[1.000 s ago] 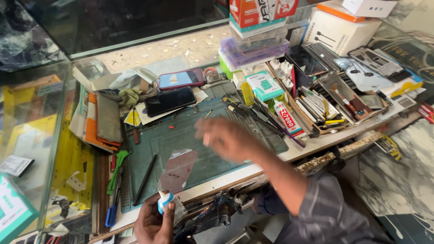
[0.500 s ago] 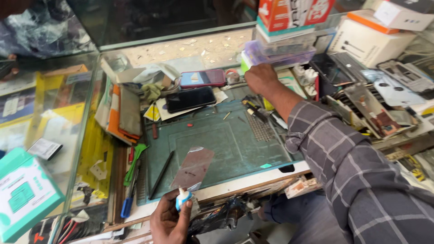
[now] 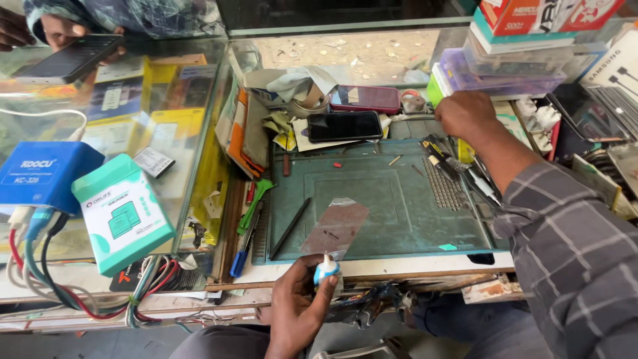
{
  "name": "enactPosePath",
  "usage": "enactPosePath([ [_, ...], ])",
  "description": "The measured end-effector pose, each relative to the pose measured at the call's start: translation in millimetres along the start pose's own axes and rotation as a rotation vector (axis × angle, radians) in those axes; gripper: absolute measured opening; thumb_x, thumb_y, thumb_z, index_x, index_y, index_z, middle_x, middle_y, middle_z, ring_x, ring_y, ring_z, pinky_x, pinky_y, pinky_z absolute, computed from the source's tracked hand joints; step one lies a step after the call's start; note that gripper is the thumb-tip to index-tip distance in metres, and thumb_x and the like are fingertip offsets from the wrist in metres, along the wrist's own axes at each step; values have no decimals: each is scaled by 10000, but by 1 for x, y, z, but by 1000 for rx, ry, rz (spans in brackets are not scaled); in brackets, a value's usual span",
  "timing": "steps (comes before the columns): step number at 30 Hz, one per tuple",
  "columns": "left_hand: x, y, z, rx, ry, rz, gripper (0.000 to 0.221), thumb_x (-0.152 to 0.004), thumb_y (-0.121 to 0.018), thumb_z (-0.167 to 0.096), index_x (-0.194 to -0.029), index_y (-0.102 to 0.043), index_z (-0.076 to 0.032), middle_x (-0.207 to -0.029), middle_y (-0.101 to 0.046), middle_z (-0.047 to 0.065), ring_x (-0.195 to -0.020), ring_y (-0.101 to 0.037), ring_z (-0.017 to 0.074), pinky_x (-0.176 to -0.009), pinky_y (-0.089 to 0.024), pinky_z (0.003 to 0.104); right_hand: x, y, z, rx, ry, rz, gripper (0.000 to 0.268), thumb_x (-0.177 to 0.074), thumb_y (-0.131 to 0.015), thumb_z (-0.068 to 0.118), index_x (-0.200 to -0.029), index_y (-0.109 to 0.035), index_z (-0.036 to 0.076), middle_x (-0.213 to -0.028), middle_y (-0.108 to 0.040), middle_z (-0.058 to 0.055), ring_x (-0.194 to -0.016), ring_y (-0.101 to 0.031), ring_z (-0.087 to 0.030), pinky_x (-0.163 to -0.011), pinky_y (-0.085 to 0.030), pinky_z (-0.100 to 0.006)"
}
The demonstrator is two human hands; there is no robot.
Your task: The person operates a smartphone briefly, then disassembles a feature phone using a screwdriver. They remove the back cover and battery, then insert a new battery from a box. The person handles a tube of adhesive and a cloth, wiping the work surface.
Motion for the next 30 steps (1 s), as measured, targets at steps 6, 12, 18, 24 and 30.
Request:
enactPosePath([
  [6,0,-5,-17,-58,-65,-5,261,-906,-733,-34,-1138,-650,52,-973,-763,95,-912,-699,119,-828,-557,257,14,10,2,-64,41,36,242,-825,-694,177,-1009,-833,253,-1036,-778,-114,-1018,-726,-339,-877,-564,-495],
  [12,-3,-3,-12,-55,-26,-28,273,-906,-734,-42,-1148,-645,47,-961,-763,98,-905,-694,116,-809,-546,254,15,15,-7,-98,9,96,261,-774,-727,158,-985,-838,265,-1032,-778,-100,-1028,-723,-326,-888,-559,-483],
  [18,0,0,2,-23,-5,-12,272,-904,-729,-26,-1153,-643,41,-975,-749,89,-903,-689,113,-794,-551,253,-13,-13,0,80,21,31,134,-813,-714,160,-883,-828,155,-996,-779,-147,-966,-750,-338,-823,-580,-471],
  [24,-3,-4,12,73,-146,-21,281,-921,-725,22,-1187,-636,50,-1048,-704,85,-982,-648,110,-838,-551,264,-48,-79,-25,187,-44,63,120,-816,-706,191,-779,-818,172,-877,-786,-97,-878,-750,-297,-765,-541,-502],
  [30,4,-8,6,-95,-100,-3,346,-972,-754,-116,-1264,-647,37,-973,-719,61,-865,-653,81,-741,-553,273,-113,-53,102,76,73,53,93,-828,-715,171,-823,-807,156,-887,-781,-95,-868,-741,-275,-757,-542,-474],
])
Point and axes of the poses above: each hand's wrist, its own x-axis away from the middle knuckle, its own y-axis out of the back of the hand, z = x × y, the point moved 10 cm from there along -x, towards the middle knuckle
